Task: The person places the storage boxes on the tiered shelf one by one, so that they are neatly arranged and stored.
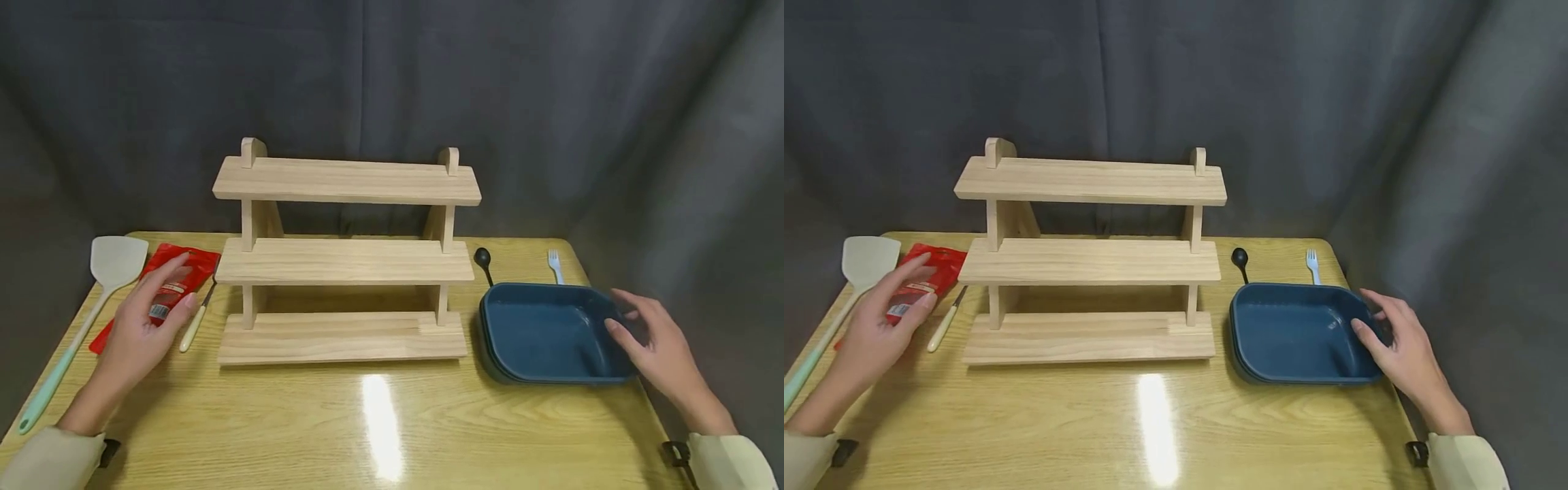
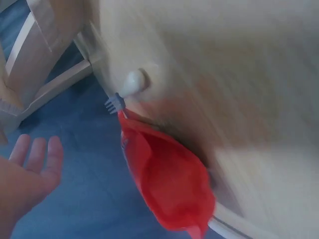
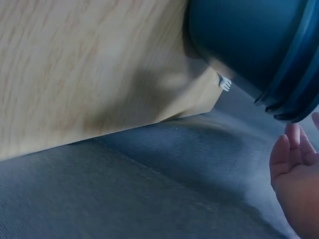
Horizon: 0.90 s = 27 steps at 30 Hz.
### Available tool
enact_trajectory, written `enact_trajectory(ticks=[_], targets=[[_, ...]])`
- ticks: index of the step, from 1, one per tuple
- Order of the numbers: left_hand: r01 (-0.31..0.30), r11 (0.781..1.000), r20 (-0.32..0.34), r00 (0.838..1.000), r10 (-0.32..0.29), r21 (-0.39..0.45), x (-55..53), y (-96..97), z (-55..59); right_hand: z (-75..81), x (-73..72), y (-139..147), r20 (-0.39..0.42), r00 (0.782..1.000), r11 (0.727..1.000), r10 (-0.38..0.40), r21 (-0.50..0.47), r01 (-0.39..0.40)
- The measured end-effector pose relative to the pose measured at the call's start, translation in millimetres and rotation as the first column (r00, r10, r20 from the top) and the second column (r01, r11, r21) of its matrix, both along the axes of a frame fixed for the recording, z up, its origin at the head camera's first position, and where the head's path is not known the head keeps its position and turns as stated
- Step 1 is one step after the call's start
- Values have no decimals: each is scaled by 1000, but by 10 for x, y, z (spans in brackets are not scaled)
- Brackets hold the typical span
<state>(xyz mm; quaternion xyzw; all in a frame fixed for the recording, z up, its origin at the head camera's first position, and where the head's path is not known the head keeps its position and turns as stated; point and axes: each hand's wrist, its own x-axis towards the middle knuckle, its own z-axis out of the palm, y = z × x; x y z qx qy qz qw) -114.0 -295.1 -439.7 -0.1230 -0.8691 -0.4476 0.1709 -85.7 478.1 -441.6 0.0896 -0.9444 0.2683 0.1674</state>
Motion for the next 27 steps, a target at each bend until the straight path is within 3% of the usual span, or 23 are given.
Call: enact_trajectory(ticks=[6,12,15,19,23,27], targets=[[0,1000,9,1000,0,22,-151,87,-46,-64,-69,40,27,1000,999,-13,-48,15],[31,993,62,997,-39,118,-270,212,-49,-134,-33,114,61,996,993,-65,-97,71],[43,982,84,995,-59,182,-321,264,-62,-190,-33,175,103,993,983,-55,-170,72],[42,970,82,995,-63,239,-369,327,-103,-239,-18,260,151,988,950,-30,-304,76],[31,965,65,997,-49,261,-388,371,-123,-199,-4,317,242,969,923,-49,-360,136],[35,938,74,995,-65,346,-407,395,-145,-155,-4,395,351,935,905,-49,-380,190]])
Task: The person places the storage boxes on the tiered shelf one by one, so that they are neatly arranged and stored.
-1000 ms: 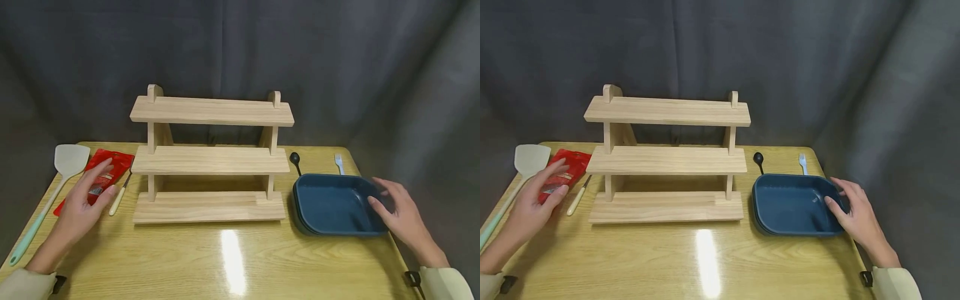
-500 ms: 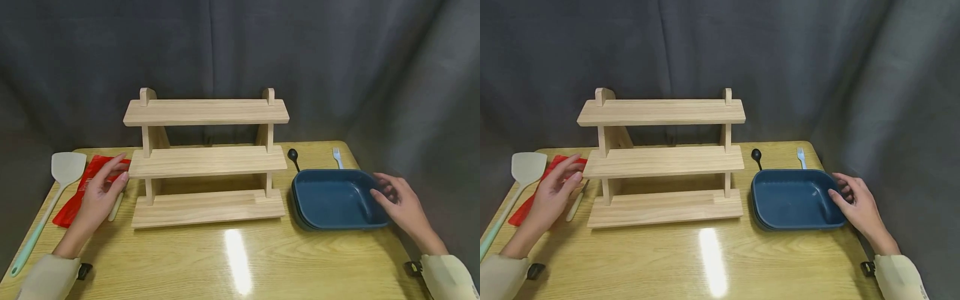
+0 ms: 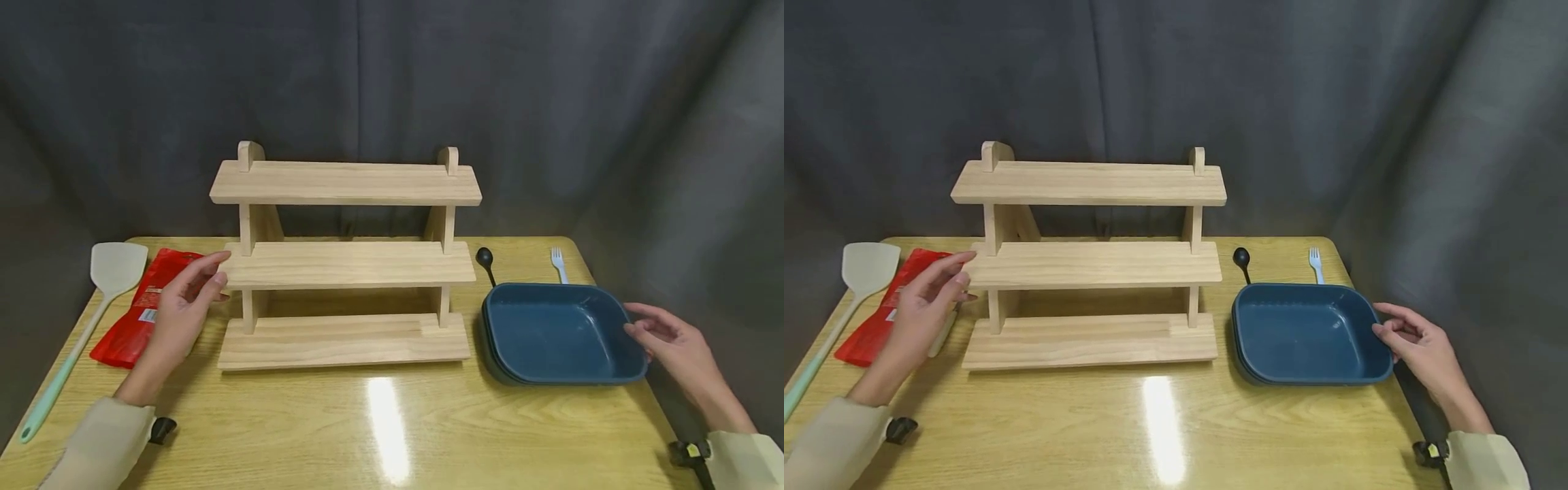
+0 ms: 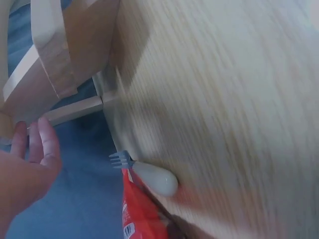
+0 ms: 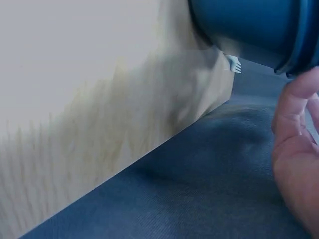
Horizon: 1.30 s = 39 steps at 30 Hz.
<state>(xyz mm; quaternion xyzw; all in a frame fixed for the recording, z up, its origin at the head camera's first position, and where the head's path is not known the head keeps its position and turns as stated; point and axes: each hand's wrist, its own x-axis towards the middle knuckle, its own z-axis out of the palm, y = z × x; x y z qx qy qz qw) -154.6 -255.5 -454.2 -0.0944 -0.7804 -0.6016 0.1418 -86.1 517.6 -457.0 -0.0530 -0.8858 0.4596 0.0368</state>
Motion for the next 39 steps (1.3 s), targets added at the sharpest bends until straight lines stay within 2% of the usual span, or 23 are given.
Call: enact_trajectory(ticks=[5,8,11,18,25,29,39], targets=[[35,990,34,999,-40,136,-29,39,-44,15,55,113,80,994,997,73,-29,-71],[55,975,56,996,-68,213,-32,57,-72,11,70,143,84,991,994,109,-40,-106],[69,968,73,993,-89,241,-24,69,-97,8,70,156,68,989,991,129,-37,-127],[70,968,85,992,-93,239,-37,73,-97,48,22,173,86,988,992,128,-27,-126],[62,972,105,991,-88,225,-29,51,-83,95,-44,100,94,990,992,103,63,-109],[52,977,120,990,-78,205,-13,50,-77,101,-66,68,88,991,991,98,80,-105],[51,982,132,988,-75,180,-17,71,-77,90,-54,63,3,982,979,188,75,-188]])
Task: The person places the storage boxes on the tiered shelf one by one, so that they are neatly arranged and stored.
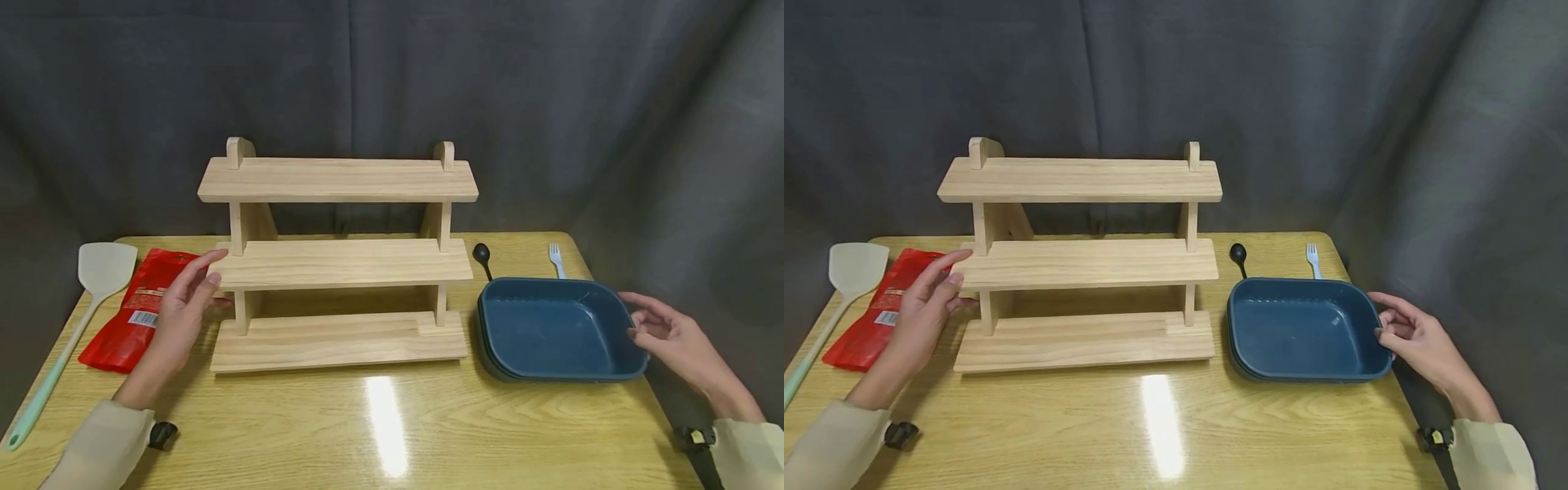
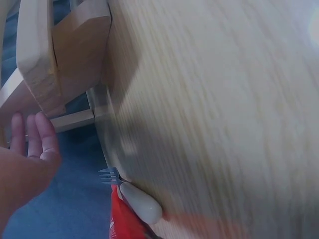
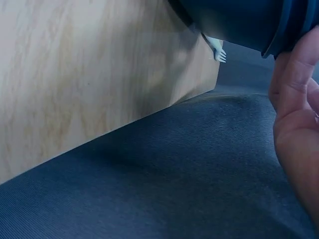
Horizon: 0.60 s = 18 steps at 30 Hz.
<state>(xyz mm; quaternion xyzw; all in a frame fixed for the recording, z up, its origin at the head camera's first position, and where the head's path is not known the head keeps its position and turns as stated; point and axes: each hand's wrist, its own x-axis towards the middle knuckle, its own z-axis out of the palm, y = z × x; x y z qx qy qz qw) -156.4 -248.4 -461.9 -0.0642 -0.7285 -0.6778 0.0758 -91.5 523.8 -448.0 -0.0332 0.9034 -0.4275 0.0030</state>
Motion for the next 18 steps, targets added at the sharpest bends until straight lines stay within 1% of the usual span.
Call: enact_trajectory(ticks=[3,8,11,14,18], targets=[[1,1000,-1,1000,-1,-4,-3,-7,0,19,2,-20,9,1000,1000,-17,1,17],[15,1000,-13,1000,-15,15,-3,-10,-5,38,0,-32,8,999,999,-46,26,46],[17,1000,-13,1000,-16,16,-2,-9,-8,56,1,-33,10,999,999,-41,27,40],[16,1000,-13,1000,-15,15,-3,-11,-9,60,-3,-33,29,998,998,-60,18,59],[13,1000,-11,1000,-13,17,-1,-10,-3,41,7,-23,33,996,996,-83,-11,83]])
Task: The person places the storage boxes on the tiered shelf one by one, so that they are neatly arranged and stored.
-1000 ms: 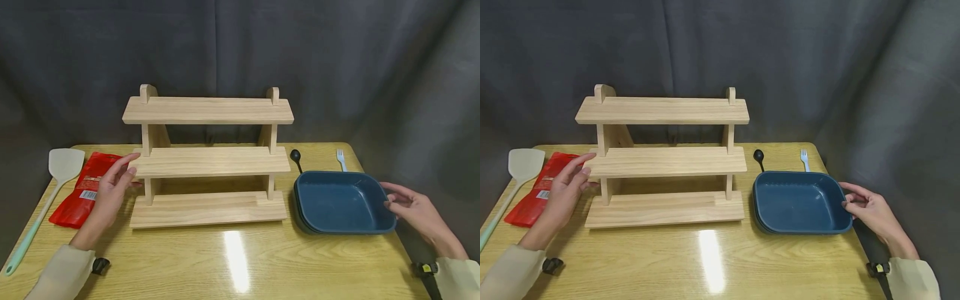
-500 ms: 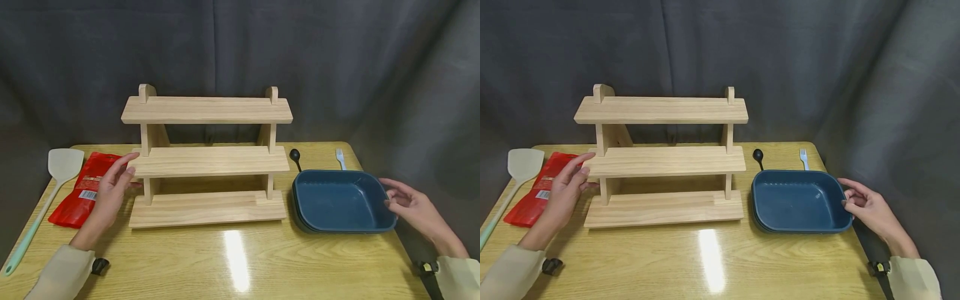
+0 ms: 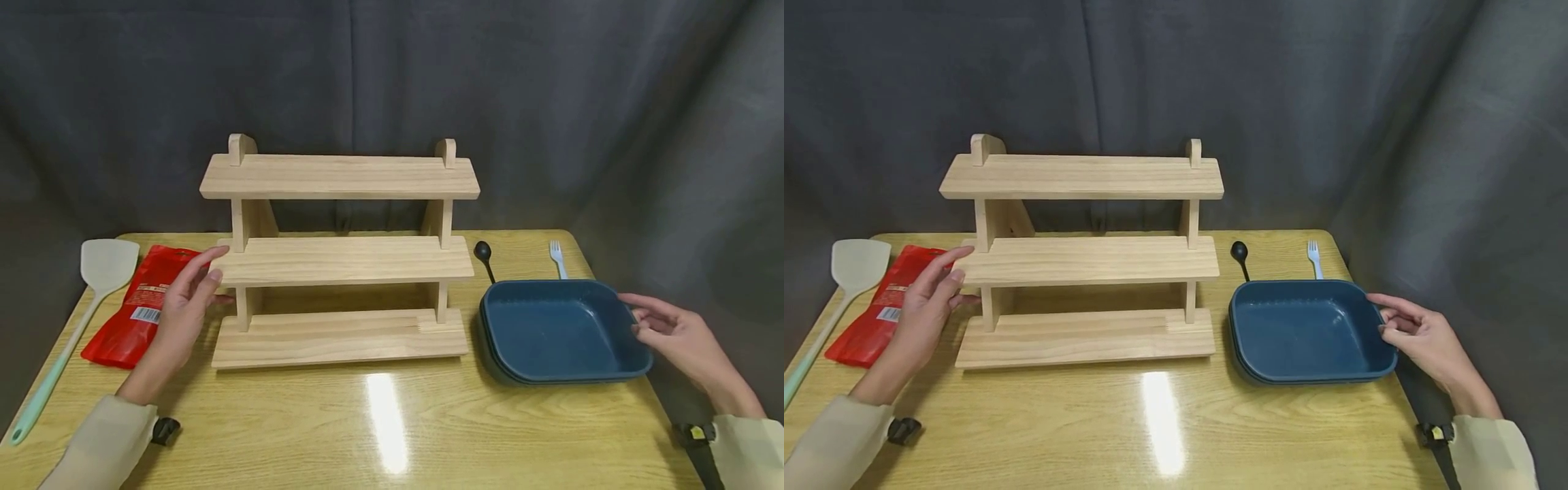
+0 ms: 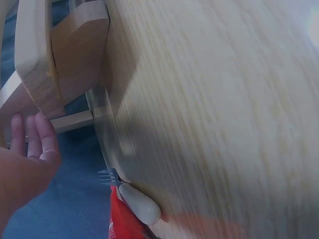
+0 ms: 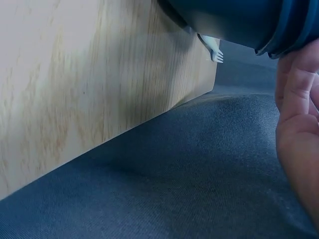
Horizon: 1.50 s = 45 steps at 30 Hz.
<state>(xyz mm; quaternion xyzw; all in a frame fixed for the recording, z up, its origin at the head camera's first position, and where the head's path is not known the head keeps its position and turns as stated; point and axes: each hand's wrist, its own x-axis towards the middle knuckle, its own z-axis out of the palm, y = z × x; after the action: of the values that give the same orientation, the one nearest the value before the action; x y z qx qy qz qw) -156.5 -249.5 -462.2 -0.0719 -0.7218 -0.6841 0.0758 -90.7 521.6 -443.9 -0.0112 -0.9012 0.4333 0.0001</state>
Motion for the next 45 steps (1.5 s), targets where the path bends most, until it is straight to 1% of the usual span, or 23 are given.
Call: enact_trajectory(ticks=[5,10,15,19,25,27,30,34,37,41,45], targets=[[-11,1000,5,1000,11,-19,-3,2,0,17,34,-17,-34,999,1000,-12,-21,11],[-6,1000,1,1000,6,8,5,0,-14,42,53,-59,-52,997,998,-55,2,55],[-3,1000,0,1000,3,21,16,1,-23,51,58,-75,-60,996,997,-69,16,70],[-1,1000,-2,1000,1,22,11,3,-20,65,51,-68,-75,993,996,-94,1,95],[0,1000,-9,1000,1,16,4,9,-15,99,18,-64,-102,986,991,-133,-41,129],[-1,1000,-11,1000,2,17,2,12,-14,115,10,-72,-109,984,989,-139,-69,132],[-1,1000,-13,1000,1,25,-3,23,-12,139,9,-91,-127,979,985,-163,-81,153],[1,1000,-16,1000,0,26,-10,36,-6,184,-6,-133,-157,965,977,-208,-71,199],[-2,1000,-22,1000,2,17,-12,38,-7,245,-32,-166,-165,959,972,-232,-72,223],[-3,1000,-22,1000,3,20,-13,40,-15,339,-51,-214,-163,951,964,-263,-96,250],[11,999,-3,1000,-11,45,2,36,-30,414,-43,-262,-162,945,955,-285,-129,267]])
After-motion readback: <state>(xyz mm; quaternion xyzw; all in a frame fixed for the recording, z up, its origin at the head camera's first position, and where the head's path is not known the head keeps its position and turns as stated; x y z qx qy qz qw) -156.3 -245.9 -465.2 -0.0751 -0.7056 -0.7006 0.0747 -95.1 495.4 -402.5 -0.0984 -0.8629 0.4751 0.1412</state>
